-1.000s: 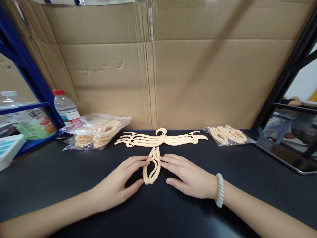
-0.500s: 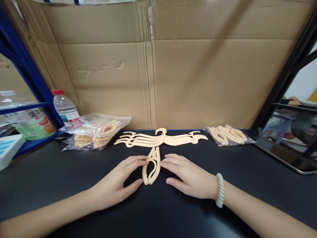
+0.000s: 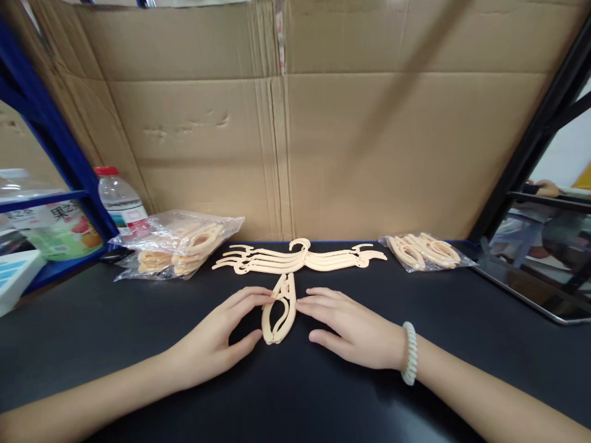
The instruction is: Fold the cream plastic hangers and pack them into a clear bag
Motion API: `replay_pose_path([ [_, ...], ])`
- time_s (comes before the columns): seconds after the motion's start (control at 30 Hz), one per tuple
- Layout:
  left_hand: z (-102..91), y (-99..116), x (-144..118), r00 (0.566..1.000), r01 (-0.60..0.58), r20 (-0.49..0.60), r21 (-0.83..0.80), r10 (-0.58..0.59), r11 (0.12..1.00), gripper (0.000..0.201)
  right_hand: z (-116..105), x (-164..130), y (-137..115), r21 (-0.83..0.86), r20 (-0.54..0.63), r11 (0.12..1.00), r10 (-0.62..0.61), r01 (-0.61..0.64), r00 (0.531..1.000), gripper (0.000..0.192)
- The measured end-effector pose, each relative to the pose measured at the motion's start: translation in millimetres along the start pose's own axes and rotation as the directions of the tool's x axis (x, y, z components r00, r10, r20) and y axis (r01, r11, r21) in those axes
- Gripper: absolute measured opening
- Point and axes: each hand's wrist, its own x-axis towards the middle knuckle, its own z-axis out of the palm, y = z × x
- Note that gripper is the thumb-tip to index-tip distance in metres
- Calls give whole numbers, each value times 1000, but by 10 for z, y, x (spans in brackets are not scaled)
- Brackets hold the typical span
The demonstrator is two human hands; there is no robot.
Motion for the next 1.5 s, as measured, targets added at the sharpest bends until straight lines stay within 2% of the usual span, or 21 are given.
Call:
replay_pose_path([
  [0.77, -13, -13, 3, 1000, -30, -9, -84, 29, 996, 51, -5, -13, 4, 38, 15, 999, -30, 30, 999, 48],
  [1.2, -30, 0, 13, 1000, -22, -18, -121, 20, 992, 45, -5, -3, -6, 22, 22, 999, -39, 38, 999, 46],
  [1.27, -32, -5, 20, 999, -16, -36, -138, 11, 990, 44, -6, -2, 30, -11, -9, 1000, -28, 28, 1000, 47],
  [1.37, -47, -19, 36, 996, 3, -82, -184, -19, 983, 37, -33, -19, 180, -87, -138, 995, 35, -47, 990, 47],
  [1.5, -70, -59, 57, 987, 69, -120, -273, -105, 960, 27, -115, -76, 512, -169, -315, 964, 145, -205, 938, 46],
])
